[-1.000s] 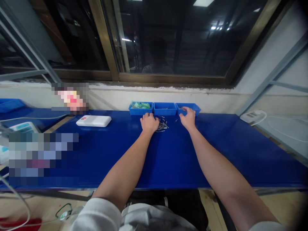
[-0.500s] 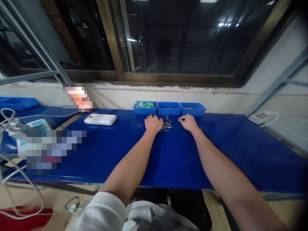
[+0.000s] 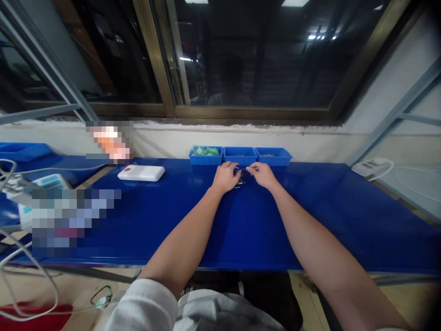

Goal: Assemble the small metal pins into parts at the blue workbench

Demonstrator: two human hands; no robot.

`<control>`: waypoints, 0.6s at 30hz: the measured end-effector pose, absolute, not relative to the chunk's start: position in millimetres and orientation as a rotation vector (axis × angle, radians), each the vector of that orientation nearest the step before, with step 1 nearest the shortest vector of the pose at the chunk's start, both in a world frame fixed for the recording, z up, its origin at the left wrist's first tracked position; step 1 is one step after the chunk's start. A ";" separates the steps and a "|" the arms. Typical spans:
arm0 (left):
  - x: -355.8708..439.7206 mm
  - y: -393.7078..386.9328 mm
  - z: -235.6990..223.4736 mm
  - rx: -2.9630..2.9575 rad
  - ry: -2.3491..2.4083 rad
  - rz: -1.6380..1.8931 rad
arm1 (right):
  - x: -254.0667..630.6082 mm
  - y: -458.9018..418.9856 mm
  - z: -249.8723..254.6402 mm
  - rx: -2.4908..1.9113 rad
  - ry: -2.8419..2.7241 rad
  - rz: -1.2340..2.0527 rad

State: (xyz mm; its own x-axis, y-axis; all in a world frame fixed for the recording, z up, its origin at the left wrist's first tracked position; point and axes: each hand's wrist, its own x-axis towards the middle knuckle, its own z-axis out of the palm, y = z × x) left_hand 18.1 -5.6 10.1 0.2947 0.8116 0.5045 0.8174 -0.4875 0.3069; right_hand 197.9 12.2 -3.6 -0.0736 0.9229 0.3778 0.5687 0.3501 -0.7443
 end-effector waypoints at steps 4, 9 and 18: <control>20.2 -4.8 8.8 -2.686 -1.412 -0.998 | 184.4 6.9 2.0 -1.201 -1.678 0.663; 17.3 -3.9 10.4 -2.630 -1.501 -0.972 | 181.3 7.5 -0.4 -1.083 -1.520 0.883; 18.1 -5.4 10.9 -2.635 -1.560 -1.007 | 186.8 7.5 3.3 -1.066 -1.385 0.902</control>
State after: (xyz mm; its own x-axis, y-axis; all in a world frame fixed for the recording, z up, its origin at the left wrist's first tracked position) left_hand 18.1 -5.4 10.9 0.3374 0.8156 0.4701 0.7644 -0.5288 0.3688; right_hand 186.8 7.5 3.3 0.0217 0.9519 0.3055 0.1057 0.3017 -0.9475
